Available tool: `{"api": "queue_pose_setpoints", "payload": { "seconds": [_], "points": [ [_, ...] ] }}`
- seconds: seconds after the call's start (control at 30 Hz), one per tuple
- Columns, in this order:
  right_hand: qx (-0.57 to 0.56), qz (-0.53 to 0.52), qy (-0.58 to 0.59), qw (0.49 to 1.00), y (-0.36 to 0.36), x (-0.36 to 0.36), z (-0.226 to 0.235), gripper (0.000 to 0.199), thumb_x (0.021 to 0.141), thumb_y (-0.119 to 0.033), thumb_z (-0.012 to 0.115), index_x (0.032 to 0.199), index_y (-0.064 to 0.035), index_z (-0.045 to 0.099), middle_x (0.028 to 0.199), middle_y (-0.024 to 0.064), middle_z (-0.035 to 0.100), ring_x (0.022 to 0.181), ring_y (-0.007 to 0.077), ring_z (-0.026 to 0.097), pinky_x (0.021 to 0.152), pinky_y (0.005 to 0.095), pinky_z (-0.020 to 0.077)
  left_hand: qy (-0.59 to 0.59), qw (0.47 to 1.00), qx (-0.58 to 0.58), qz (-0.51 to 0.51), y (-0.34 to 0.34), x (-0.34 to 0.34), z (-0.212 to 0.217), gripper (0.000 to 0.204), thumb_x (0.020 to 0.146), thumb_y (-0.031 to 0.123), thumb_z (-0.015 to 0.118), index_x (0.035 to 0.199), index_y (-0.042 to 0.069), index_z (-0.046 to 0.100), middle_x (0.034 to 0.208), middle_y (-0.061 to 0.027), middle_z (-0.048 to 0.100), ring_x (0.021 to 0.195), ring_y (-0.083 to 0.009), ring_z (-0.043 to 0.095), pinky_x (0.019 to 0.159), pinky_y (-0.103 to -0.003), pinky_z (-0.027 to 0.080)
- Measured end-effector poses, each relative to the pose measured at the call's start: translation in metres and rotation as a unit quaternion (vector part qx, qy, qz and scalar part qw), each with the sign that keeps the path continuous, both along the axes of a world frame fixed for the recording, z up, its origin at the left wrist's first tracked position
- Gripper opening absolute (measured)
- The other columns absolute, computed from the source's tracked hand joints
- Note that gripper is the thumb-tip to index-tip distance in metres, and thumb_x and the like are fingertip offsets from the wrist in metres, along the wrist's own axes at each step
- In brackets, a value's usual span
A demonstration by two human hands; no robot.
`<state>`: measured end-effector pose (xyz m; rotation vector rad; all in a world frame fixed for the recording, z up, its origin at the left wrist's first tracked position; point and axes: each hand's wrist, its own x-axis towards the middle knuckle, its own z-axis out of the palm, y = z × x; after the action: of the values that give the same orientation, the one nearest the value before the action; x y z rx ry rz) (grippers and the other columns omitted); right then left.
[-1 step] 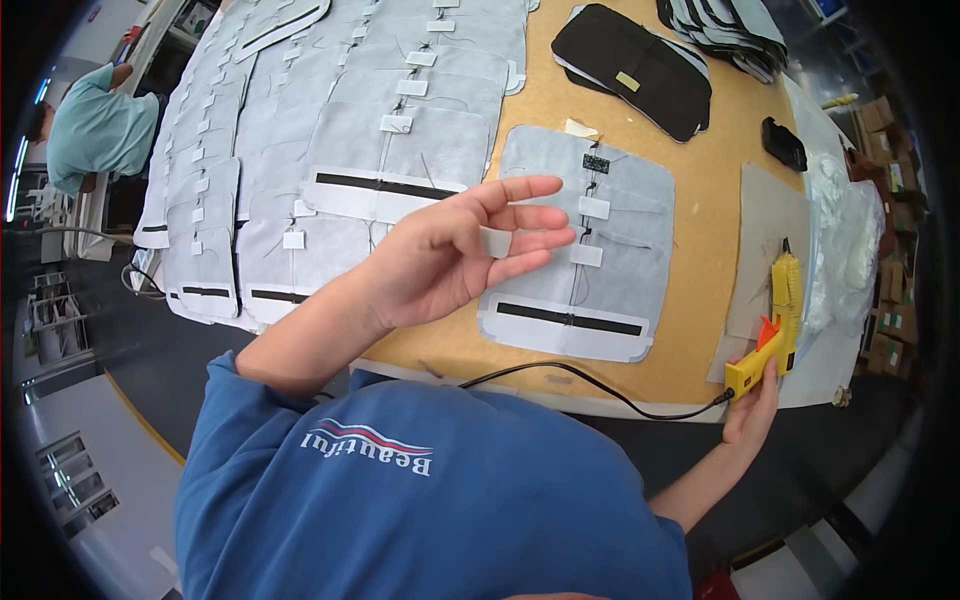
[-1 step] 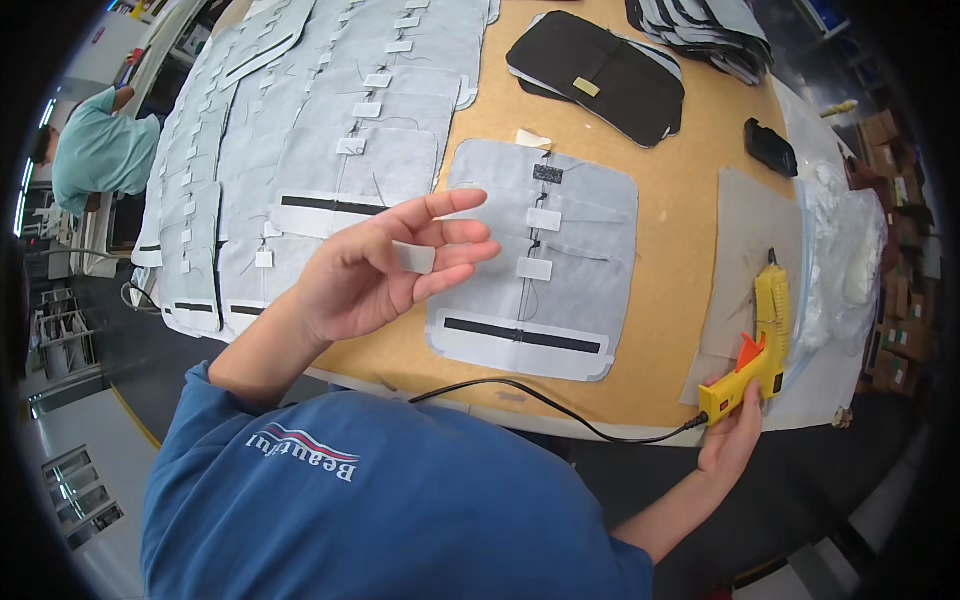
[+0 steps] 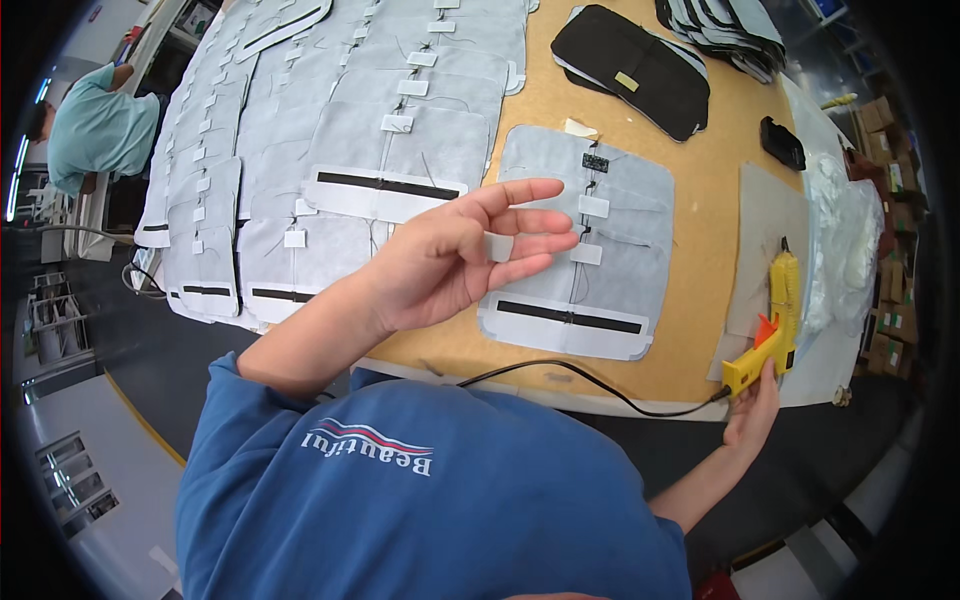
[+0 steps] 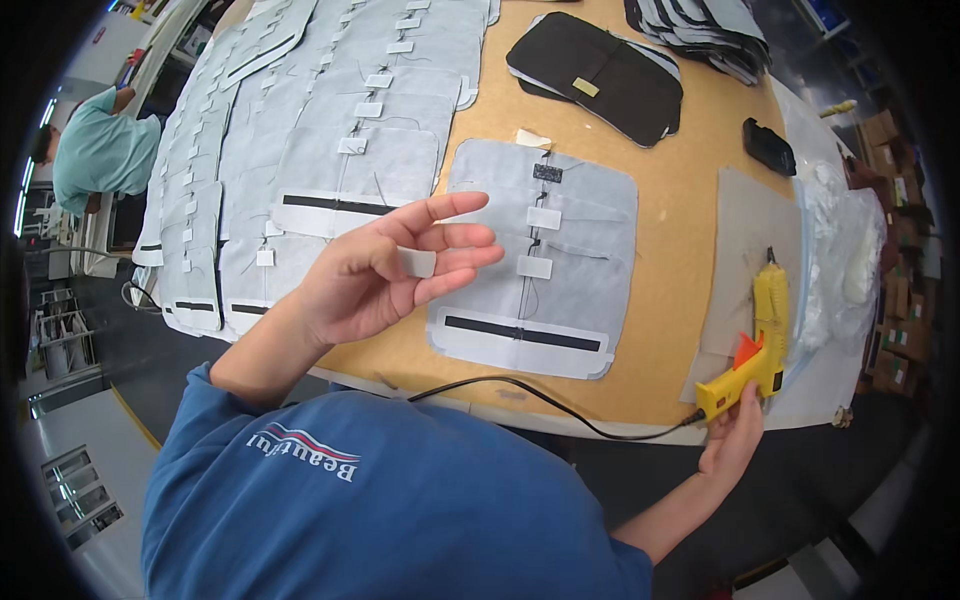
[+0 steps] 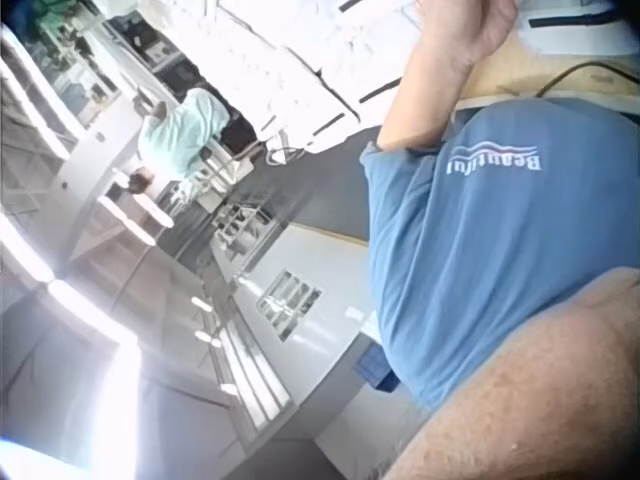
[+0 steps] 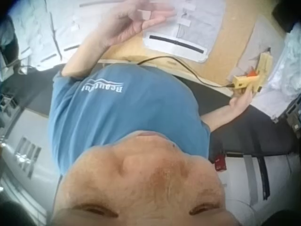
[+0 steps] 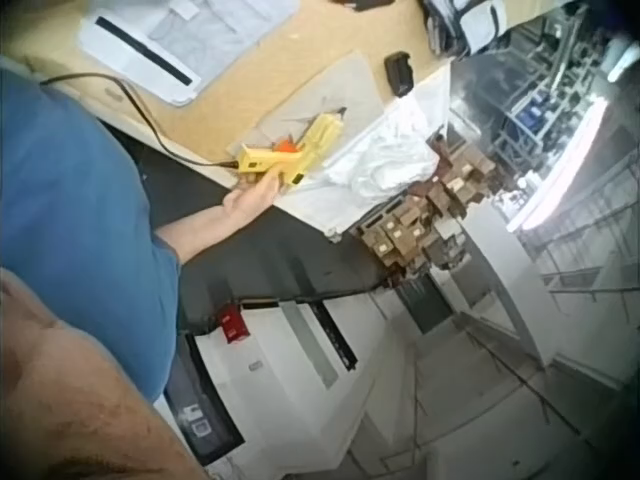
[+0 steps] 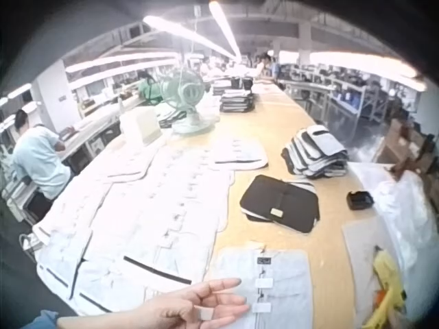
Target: Applying hot glue to fabric pieces and attaching small labels or straps at a workshop station.
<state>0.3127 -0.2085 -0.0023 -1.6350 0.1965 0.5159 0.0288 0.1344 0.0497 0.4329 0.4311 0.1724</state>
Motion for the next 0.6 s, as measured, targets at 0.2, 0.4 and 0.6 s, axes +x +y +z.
{"api": "queue_pose_setpoints", "payload": {
  "seconds": [0.2,0.4,0.6],
  "points": [
    [-0.131,0.053,-0.346,0.927,0.036,-0.053,0.021,0.008,0.094,-0.006,0.065,0.094,0.0011,0.061,0.083,0.0003,0.059,0.080,0.0070,0.055,0.072,0.0208,0.0450,-0.029,0.996,0.063,-0.056,-0.035,0.005,0.002,0.090,0.071,-0.014,0.031,0.156,0.011,0.017,0.152,-0.0203,0.035,0.138,-0.0331,0.041,0.110,-0.039,0.044],
    [0.031,0.355,-0.561,0.748,0.139,-0.134,0.051,0.027,0.072,-0.003,0.080,0.097,-0.0050,0.070,0.089,0.0052,0.063,0.077,0.0220,0.059,0.065,0.0298,0.0479,-0.068,0.986,0.132,-0.081,-0.067,0.011,0.011,0.089,0.077,-0.015,0.029,0.158,0.014,0.008,0.162,-0.0141,0.014,0.141,-0.0303,0.037,0.110,-0.038,0.041],
    [0.032,0.349,-0.598,0.721,0.143,-0.148,0.032,0.032,0.069,-0.004,0.081,0.100,-0.0064,0.071,0.088,0.0029,0.063,0.073,0.0203,0.058,0.061,0.0320,0.0460,-0.083,0.976,0.183,-0.080,-0.077,0.012,0.002,0.086,0.080,-0.013,0.030,0.159,0.014,0.008,0.163,-0.0138,0.011,0.146,-0.0316,0.028,0.112,-0.040,0.037]
  ]
}}
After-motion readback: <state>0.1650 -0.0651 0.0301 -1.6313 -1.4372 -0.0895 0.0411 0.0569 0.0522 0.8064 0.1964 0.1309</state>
